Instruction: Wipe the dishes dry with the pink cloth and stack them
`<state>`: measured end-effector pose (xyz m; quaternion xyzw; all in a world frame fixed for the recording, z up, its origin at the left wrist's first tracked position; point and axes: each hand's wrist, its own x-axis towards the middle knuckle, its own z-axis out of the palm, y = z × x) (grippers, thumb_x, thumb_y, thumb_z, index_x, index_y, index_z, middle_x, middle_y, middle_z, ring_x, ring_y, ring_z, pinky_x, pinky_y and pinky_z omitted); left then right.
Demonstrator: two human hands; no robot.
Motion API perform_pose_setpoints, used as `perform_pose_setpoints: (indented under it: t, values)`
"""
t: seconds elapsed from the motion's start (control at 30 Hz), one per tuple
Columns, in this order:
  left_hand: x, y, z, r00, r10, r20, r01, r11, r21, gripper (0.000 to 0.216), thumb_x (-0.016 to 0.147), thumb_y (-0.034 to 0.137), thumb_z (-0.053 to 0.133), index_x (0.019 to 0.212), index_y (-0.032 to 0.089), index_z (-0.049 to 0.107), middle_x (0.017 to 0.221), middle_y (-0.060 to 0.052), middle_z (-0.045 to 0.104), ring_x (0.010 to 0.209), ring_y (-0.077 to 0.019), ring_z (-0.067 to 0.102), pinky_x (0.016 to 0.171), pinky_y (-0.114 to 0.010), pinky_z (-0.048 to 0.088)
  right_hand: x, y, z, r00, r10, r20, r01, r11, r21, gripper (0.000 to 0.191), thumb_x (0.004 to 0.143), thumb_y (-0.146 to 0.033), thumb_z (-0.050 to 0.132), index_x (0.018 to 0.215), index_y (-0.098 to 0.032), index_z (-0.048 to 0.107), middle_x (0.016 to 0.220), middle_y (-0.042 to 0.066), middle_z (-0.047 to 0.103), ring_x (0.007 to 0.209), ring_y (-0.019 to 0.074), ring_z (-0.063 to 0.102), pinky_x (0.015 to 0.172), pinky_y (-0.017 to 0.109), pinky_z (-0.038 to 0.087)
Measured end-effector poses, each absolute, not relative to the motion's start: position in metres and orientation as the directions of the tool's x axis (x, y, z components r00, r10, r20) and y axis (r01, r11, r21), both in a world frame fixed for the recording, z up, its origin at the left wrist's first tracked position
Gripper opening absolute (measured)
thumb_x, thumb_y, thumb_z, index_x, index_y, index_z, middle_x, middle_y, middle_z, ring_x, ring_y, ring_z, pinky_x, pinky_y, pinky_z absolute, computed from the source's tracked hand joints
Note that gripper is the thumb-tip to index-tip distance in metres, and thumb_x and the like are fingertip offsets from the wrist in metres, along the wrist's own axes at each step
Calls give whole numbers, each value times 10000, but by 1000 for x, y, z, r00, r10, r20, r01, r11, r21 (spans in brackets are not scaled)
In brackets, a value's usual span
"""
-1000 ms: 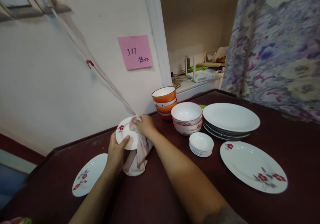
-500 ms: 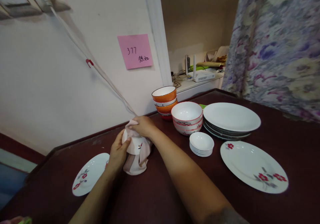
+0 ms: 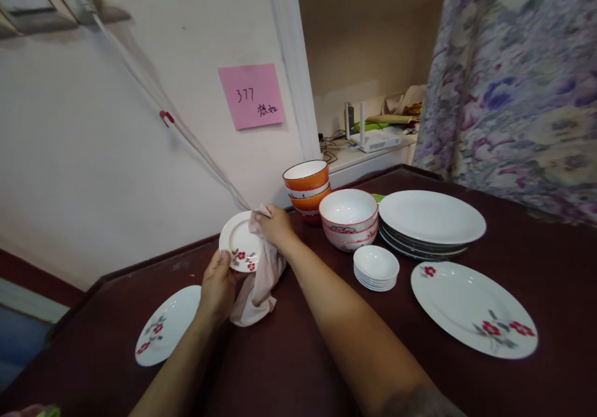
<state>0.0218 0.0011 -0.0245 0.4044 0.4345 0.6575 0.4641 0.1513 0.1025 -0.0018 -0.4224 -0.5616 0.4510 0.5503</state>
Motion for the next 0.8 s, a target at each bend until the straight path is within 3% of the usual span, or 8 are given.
perform_pose_setpoints:
  t: [0.13, 0.27, 0.4, 0.47, 0.57, 0.7, 0.8]
  values:
    - [23, 0, -27, -177, 978, 114, -271, -159, 949, 451, 816, 485, 622, 1156, 188, 597, 1003, -80, 709, 833, -208, 680, 743, -361, 559, 159, 100, 0, -50, 960, 275, 234, 279, -931, 281, 655, -389, 724, 781, -180, 584, 724, -13, 604, 665, 136, 532, 576, 226, 359]
    - [21, 1, -30, -181, 980, 83, -290, -134, 947, 475, 816, 529, 602, 1103, 150, 626, 978, -105, 716, 877, -237, 679, 784, -384, 545, 163, 89, 9, -103, 958, 266, 504, 281, -817, 535, 542, -564, 781, 875, -195, 583, 857, 46, 636, 751, 187, 567, 608, 262, 362]
    - [19, 3, -32, -161, 981, 105, -294, -149, 944, 474, 834, 500, 591, 1142, 140, 621, 1011, -109, 714, 936, -246, 668, 837, -385, 519, 161, 79, 14, -224, 939, 261, 618, 344, -707, 682, 470, -574, 813, 982, -202, 562, 1032, 89, 623, 884, 233, 584, 651, 279, 376]
    - [18, 4, -33, -151, 980, 133, -299, -173, 938, 466, 841, 476, 591, 1177, 152, 606, 1061, -102, 704, 968, -238, 658, 866, -377, 502, 159, 75, 15, -249, 929, 273, 611, 369, -700, 649, 521, -570, 794, 995, -195, 560, 1050, 92, 620, 904, 234, 583, 666, 282, 382]
    - [17, 5, -32, -172, 969, 179, -279, -222, 934, 448, 858, 453, 576, 1227, 200, 580, 1129, -77, 684, 1012, -221, 640, 907, -364, 476, 155, 75, 15, -228, 925, 303, 563, 380, -734, 413, 685, -480, 727, 930, -178, 589, 985, 84, 643, 873, 209, 583, 694, 282, 388]
    - [14, 7, -30, -277, 933, 228, -168, -281, 945, 460, 863, 447, 568, 1278, 250, 551, 1162, -58, 669, 1035, -206, 625, 933, -347, 454, 147, 81, 11, -158, 952, 264, 346, 304, -888, 100, 791, -264, 640, 785, -165, 626, 835, 55, 665, 804, 179, 580, 700, 262, 391]
    - [10, 9, -32, -406, 889, 210, -113, -277, 954, 488, 845, 448, 591, 1297, 272, 537, 1095, -45, 686, 957, -199, 643, 873, -345, 483, 139, 88, 3, -145, 973, 180, 148, 201, -968, 135, 839, -178, 531, 757, -157, 637, 739, 30, 654, 726, 156, 585, 643, 238, 402]
